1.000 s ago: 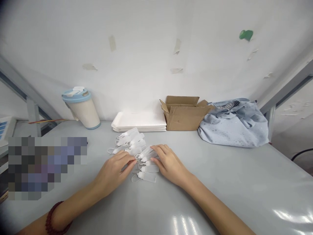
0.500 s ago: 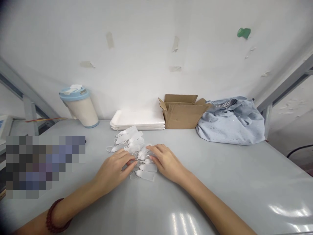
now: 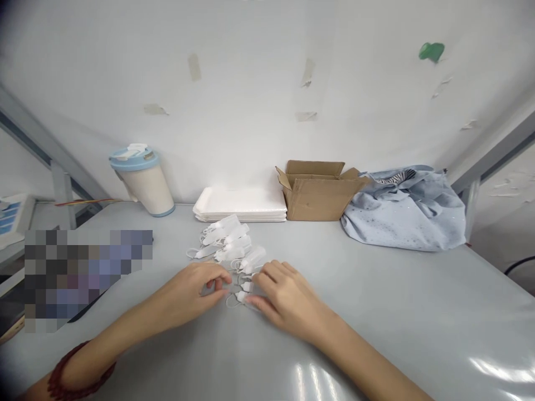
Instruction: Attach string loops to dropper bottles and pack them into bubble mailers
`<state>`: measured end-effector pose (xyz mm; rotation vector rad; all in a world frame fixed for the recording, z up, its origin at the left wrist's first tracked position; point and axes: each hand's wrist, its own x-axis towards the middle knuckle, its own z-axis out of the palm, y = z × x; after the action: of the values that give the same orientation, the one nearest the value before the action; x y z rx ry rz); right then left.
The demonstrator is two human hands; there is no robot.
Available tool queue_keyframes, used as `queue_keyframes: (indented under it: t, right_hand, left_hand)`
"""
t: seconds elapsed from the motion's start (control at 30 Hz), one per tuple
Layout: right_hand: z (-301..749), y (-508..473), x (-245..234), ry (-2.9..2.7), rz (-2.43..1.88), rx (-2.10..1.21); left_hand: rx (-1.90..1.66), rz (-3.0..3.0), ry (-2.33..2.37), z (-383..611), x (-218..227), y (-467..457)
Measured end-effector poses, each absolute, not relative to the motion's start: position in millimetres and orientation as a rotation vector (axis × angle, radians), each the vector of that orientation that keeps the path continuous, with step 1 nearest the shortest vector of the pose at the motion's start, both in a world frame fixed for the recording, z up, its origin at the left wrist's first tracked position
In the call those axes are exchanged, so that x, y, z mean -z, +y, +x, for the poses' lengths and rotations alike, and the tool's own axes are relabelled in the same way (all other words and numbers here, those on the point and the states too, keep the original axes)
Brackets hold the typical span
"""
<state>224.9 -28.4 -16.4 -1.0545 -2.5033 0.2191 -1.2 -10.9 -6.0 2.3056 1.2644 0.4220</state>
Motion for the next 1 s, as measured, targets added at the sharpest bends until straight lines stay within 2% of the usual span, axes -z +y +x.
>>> queue_keyframes:
  t: [0.27,0.47,0.73,1.0]
  right_hand:
    - [217.0,-34.3,22.1,-2.642,-1.113,-0.283]
    - [214.6,-34.4,20.0,-2.684,-1.118,-0.189]
    - [207.7,-29.8,30.0,-2.68,-1.099,0.2]
    - [216.4,-24.1,27.3,-2.602,-1.069,0.193]
  left_hand:
    - [-0.238,2.316,1.179,7.4,13.4,-18.0]
    - [-0.353,2.365,1.162,12.8,13.9,-21.1]
    - [-0.588,2.383,1.105,13.8,12.0,-19.7]
    - [-0.727,2.38,1.204,10.9,12.6,-18.3]
